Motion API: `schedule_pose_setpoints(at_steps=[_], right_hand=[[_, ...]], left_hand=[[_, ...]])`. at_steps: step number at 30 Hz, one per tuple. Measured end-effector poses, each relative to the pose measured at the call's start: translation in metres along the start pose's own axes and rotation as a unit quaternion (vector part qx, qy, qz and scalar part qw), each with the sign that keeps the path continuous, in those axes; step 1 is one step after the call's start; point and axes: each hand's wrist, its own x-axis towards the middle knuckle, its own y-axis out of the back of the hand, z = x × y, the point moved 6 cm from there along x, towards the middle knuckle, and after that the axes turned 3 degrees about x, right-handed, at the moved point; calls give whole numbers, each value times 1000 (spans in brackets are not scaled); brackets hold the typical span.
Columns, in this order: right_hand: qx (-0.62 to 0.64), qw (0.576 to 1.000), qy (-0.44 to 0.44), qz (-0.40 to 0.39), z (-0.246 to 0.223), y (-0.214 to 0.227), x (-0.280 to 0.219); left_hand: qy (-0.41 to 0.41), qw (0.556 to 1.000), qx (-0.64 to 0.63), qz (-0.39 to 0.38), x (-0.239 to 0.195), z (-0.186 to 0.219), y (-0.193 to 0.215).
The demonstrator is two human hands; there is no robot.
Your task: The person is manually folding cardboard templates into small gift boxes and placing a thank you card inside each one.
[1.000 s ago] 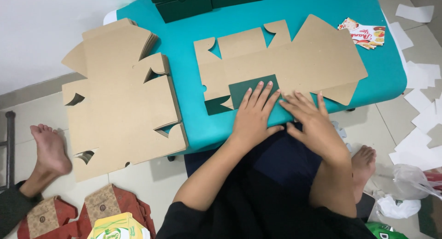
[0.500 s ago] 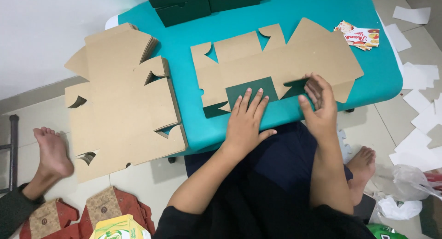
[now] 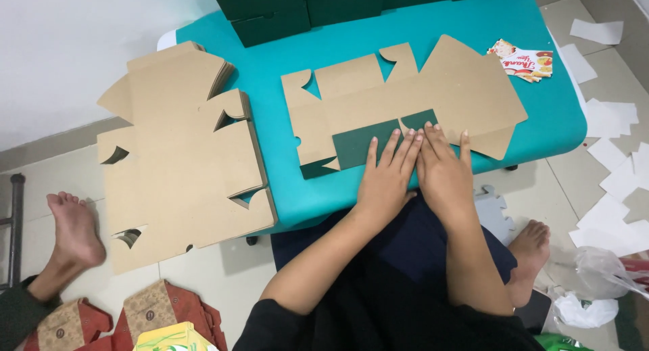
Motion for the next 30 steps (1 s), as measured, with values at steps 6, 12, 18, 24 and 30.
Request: schedule_pose_setpoints(at_steps=[6,12,18,24,30], right_hand=[[67,992,-27,-102,10,17,-9],[16,986,-92,-136,52,41,-44],[68,995,-67,1,27,75,-26],[46,994,-74,-69,41,19,-23],[31,994,-97,-37,45,11,-16]], left_hand=[[7,1000,-11,12,-2,-1,7],[15,999,-28,16,-10,1,12],[26,993,-16,118,-31,-6,21],[21,999,-41,14,-29,-4,20],[22,998,-47,24,-29,-3,19]])
